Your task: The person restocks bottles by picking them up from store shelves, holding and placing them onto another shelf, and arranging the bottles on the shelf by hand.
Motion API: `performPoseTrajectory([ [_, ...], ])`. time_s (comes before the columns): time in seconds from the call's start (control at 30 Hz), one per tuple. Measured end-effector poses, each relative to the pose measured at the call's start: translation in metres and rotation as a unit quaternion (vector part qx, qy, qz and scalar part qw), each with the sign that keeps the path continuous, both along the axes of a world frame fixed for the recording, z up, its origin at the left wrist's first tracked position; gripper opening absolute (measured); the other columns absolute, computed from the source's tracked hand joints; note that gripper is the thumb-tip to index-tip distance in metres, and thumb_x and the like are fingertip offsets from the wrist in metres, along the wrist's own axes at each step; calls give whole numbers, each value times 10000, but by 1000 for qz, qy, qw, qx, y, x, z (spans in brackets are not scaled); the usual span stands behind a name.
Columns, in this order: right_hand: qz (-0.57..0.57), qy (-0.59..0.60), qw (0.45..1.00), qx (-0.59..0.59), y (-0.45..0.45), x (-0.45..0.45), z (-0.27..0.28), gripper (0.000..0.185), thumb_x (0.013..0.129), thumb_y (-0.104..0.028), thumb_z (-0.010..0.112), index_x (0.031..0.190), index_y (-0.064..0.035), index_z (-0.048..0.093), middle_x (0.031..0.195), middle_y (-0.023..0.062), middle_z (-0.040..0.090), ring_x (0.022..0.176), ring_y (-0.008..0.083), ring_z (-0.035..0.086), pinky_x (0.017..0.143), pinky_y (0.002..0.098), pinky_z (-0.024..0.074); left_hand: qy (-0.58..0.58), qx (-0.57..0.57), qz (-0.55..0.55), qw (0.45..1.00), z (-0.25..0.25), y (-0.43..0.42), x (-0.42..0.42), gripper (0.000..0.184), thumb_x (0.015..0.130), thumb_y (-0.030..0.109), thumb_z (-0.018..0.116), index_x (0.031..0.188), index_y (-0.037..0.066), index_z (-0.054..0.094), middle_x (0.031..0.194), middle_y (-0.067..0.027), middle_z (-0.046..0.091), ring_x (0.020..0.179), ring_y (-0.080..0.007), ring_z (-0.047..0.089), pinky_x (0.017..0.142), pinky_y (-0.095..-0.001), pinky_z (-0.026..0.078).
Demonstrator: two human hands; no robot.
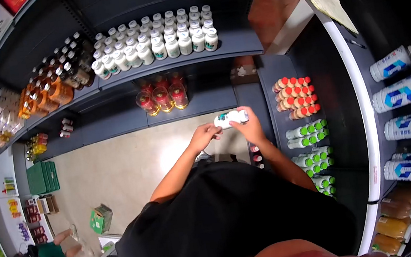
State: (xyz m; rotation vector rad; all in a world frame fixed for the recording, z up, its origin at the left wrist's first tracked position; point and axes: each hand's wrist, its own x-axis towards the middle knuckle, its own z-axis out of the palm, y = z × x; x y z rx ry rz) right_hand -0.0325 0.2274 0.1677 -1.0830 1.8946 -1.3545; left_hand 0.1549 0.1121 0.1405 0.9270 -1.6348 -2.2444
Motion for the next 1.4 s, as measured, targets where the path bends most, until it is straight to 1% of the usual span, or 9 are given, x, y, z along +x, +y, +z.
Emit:
performPoseTrajectory([
  [0.13,-70,-206,971,-97,-57,-47,-1,594,774,-4,799,1277,4,484,1123,111,623,1032,156,618,853,289,519,-7,97,-35,995,-2,-67,-71,269,957,272,579,1087,47,650,1031,-58,715,840,-111,661,747,-232,485],
  [0.43,-31,4,998,-51,-149,-165,-7,561,791,-66,764,1287,-77,503,1162,33,653,1063,143,621,779,276,495,-3,90,-53,995,-12,-162,-197,272,954,309,562,1108,99,639,994,22,706,827,-63,631,702,-213,456],
  [0.5,-22,-18,994,-108,-186,-197,-21,548,802,-87,762,1285,-71,506,1154,57,664,1045,164,642,801,297,506,15,131,-6,991,14,-185,-217,404,939,318,592,1273,93,571,1077,10,674,865,-68,621,689,-212,460],
  [0.53,-21,-82,987,-138,-206,-201,-2,511,836,32,706,1287,2,467,1150,105,641,1072,177,631,882,306,522,24,143,23,989,22,-195,-229,493,932,317,606,1359,85,523,1105,4,659,886,-74,618,689,-215,463],
  [0.63,-55,48,991,-114,-266,-232,13,518,782,-46,761,1253,-36,546,1084,122,697,993,222,681,847,342,526,53,99,56,992,43,-218,-271,745,921,413,612,1536,128,304,1153,-5,618,993,-105,596,811,-283,468],
  [0.67,-54,76,987,-129,-289,-246,4,508,782,-43,757,1245,-30,549,1074,142,704,987,249,689,836,356,530,52,70,44,995,51,-226,-284,718,928,459,586,1528,172,315,1231,-17,583,1095,-139,568,918,-360,439],
  [0.83,-74,158,981,-80,-373,-279,2,501,798,-235,767,1222,-33,591,1073,222,693,1030,377,673,837,430,530,76,85,168,979,57,-272,-344,487,863,406,594,1300,233,466,1117,12,557,1019,-128,510,862,-378,379],
  [1.13,-63,130,989,-24,-454,-311,-30,574,782,-271,751,1312,-145,569,1245,186,633,1177,352,594,972,391,480,70,103,253,960,45,-321,-394,667,855,300,614,1462,206,353,1334,-78,533,1159,-227,546,881,-368,480],
  [1.4,-43,121,990,-49,-463,-316,-43,661,716,-324,796,1300,-103,583,1202,186,656,1127,368,616,948,406,486,74,165,223,958,47,-304,-387,840,809,329,628,1535,226,217,1462,-99,410,1324,-259,410,1014,-491,392],
])
